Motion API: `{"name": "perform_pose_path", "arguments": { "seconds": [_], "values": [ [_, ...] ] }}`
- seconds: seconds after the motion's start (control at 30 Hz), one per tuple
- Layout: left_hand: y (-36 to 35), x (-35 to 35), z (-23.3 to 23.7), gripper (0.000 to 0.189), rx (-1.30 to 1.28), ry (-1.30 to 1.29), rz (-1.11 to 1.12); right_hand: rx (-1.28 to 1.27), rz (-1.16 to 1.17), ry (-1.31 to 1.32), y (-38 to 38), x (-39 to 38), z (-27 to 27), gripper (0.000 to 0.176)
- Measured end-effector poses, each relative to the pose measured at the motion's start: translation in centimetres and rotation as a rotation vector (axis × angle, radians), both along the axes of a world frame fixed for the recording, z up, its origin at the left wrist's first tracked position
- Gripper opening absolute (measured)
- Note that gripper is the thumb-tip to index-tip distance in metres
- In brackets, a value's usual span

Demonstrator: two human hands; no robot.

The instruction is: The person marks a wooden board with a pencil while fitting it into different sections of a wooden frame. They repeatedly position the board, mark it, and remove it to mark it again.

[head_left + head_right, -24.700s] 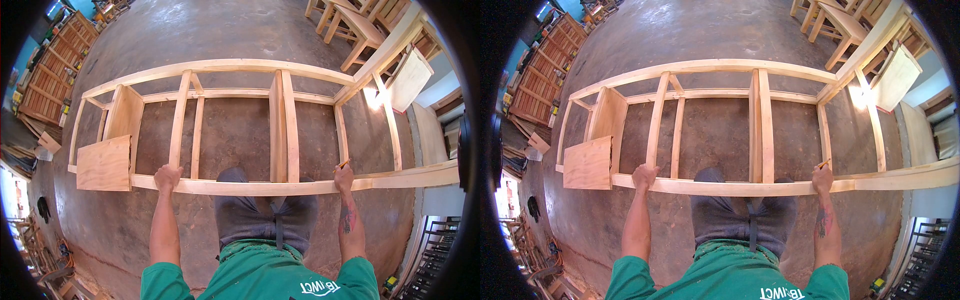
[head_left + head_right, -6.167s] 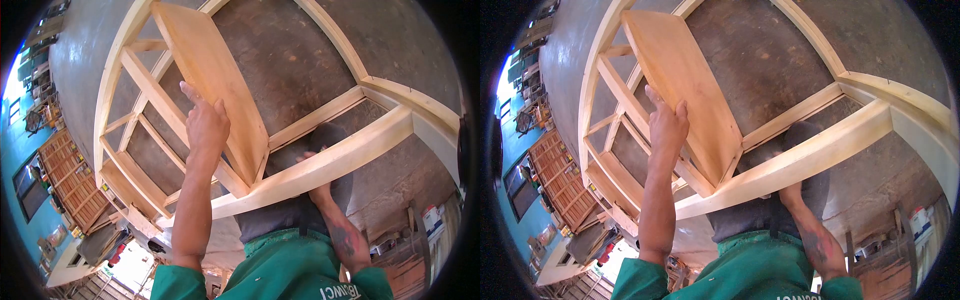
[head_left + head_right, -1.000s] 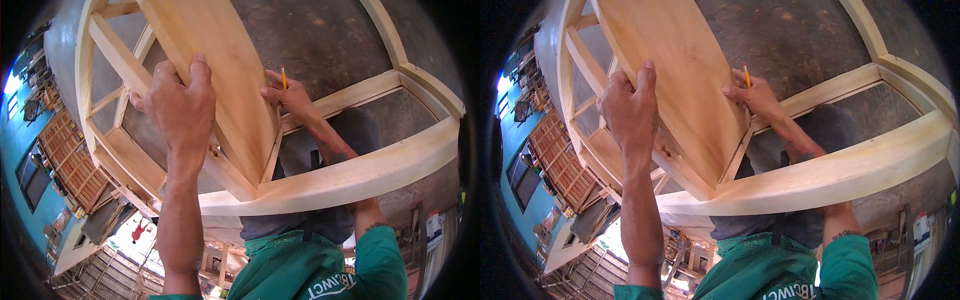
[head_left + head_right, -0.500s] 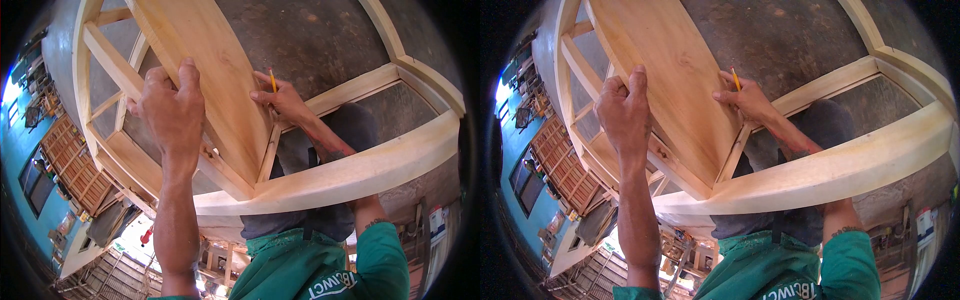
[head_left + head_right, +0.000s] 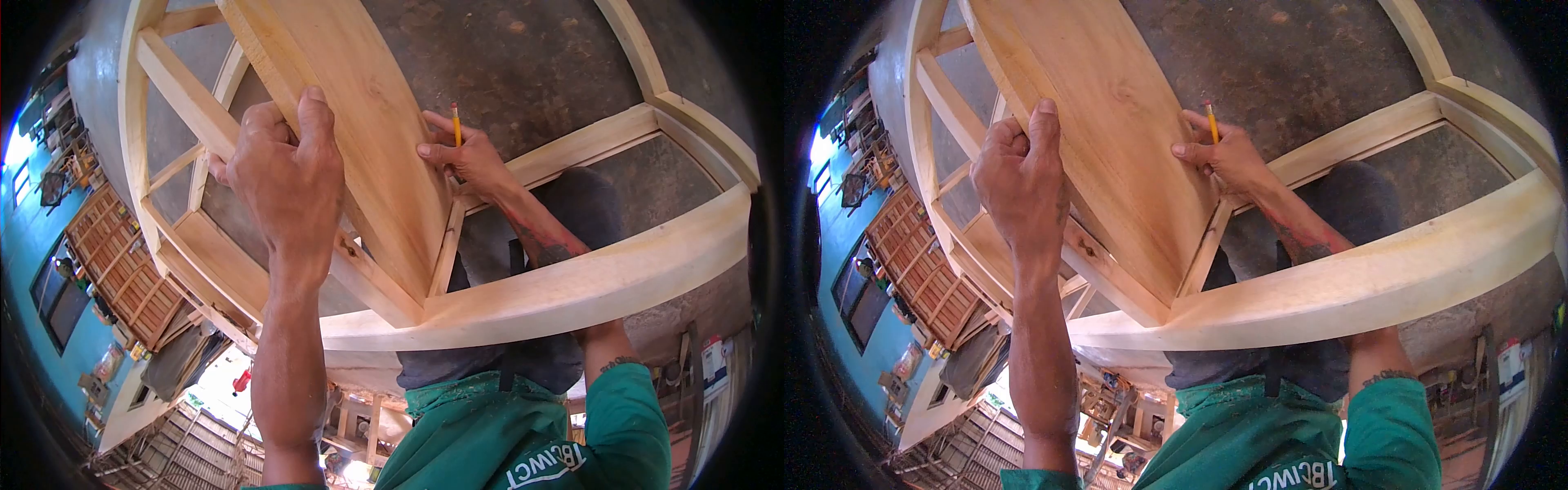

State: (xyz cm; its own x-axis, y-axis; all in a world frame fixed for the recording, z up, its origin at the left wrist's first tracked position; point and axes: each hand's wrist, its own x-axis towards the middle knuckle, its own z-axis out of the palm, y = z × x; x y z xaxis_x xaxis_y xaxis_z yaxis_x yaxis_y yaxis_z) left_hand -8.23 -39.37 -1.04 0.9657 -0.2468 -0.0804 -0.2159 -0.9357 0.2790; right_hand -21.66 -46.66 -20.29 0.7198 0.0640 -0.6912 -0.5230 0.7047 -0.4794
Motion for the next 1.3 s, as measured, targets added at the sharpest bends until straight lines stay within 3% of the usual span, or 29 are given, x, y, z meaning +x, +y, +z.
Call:
{"name": "perform_pose_path", "arguments": {
  "seconds": [0.1,0.2,0.3,0.37,0.67,1.07,1.3],
  "values": [
    [0.1,0.0,0.1,0.033,-0.010,0.002,0.011,-0.050,0.043,0.000,0.1,0.0,-0.2,0.076],
    [0.1,0.0,0.1,0.033,0.000,0.027,0.027,-0.082,-0.057,0.098,0.5,-0.1,-0.5,0.081],
    [0.1,0.0,0.2,0.033,0.031,0.031,0.042,-0.002,0.057,0.054,0.1,0.0,-0.2,0.069],
    [0.0,0.1,0.3,0.033,0.044,0.018,0.038,0.004,0.270,0.094,-0.2,0.4,0.6,0.056],
    [0.2,0.1,0.1,0.036,0.034,0.010,0.036,0.050,0.196,0.005,-0.1,-0.1,0.6,0.048],
    [0.0,0.2,0.4,0.035,0.057,-0.006,0.083,0.149,0.064,-0.002,0.3,-0.1,0.4,0.057],
    [-0.1,0.2,0.5,0.031,0.099,-0.014,0.043,0.017,0.180,-0.053,0.2,-0.2,-0.4,0.059]
  ]
}}
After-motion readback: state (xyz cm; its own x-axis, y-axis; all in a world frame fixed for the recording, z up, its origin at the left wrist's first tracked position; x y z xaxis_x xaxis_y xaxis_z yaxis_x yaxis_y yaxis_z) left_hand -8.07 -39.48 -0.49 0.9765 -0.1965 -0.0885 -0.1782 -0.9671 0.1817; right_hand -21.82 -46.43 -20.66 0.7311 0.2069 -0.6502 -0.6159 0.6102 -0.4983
